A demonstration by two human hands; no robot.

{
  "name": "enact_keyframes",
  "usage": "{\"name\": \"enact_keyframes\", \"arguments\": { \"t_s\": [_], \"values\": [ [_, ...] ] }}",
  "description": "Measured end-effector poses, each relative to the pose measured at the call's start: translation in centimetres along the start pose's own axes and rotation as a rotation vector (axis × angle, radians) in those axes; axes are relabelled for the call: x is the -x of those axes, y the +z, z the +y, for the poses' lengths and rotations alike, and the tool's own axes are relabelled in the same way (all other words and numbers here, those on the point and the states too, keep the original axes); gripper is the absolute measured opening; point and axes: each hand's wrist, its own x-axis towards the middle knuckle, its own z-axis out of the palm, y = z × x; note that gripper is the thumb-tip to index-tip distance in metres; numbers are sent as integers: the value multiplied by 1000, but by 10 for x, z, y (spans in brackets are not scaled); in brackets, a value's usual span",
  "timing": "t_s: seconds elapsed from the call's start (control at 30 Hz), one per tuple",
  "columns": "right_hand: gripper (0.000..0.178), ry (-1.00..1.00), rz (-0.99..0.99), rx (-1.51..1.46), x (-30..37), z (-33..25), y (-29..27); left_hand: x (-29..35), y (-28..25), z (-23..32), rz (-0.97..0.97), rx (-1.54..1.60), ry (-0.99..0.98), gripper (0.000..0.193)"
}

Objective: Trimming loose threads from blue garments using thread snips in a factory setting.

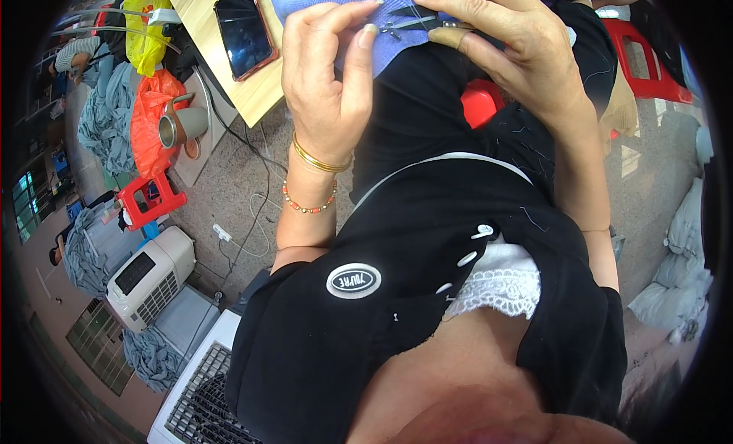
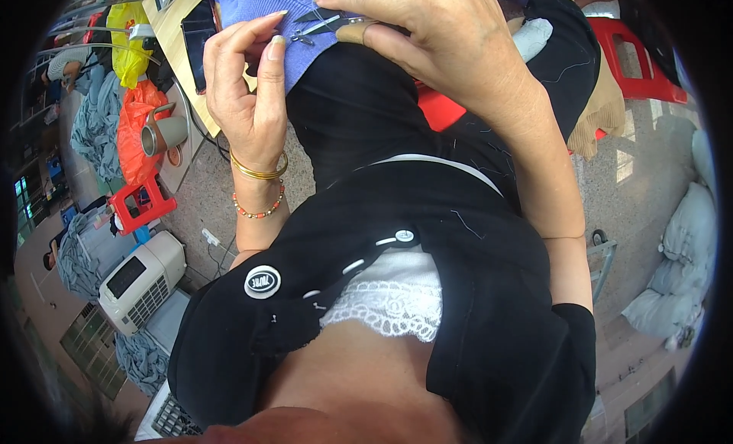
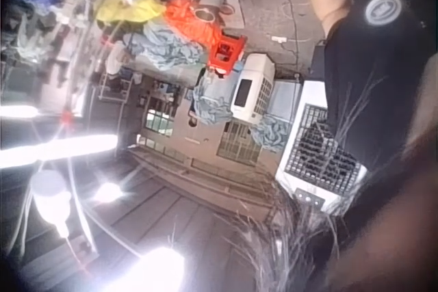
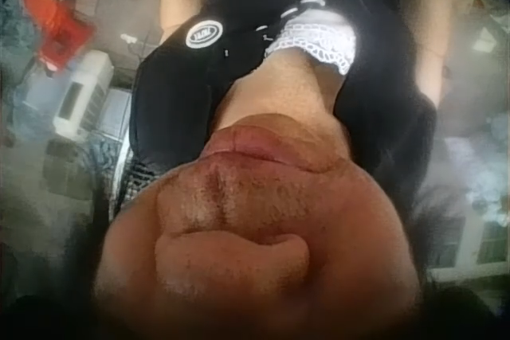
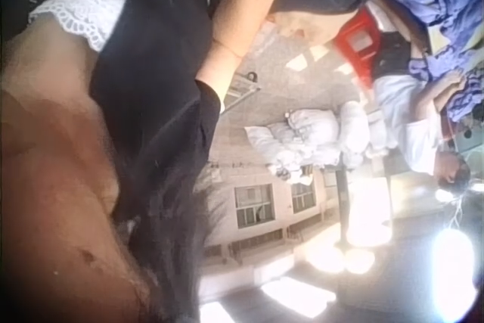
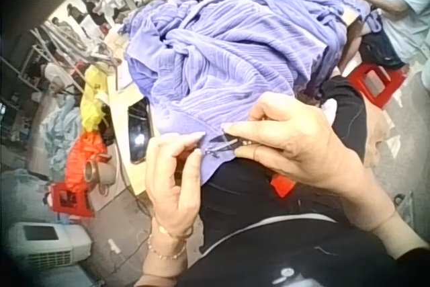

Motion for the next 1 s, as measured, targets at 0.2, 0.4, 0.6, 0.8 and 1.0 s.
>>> {"name": "enact_keyframes", "arguments": {
  "t_s": [0.2, 0.4, 0.6, 0.8, 1.0],
  "values": [
    [36, 7, 1, -72, 0, 4, 3, 2, 0, -3, 7, -5, 13, 23],
    [36, 52, 69, -168, 1, 7, 12, 1, 0, -1, 10, -4, 4, 21],
    [35, 136, 125, -257, 2, 7, 11, 1, 1, -3, 43, -17, 13, 21],
    [35, 207, 173, -281, 7, 11, 5, -4, 1, 9, 50, -87, 8, 27],
    [36, 219, 199, -323, 17, 15, 3, -8, 5, 20, 47, -307, 85, 30]
  ]
}}
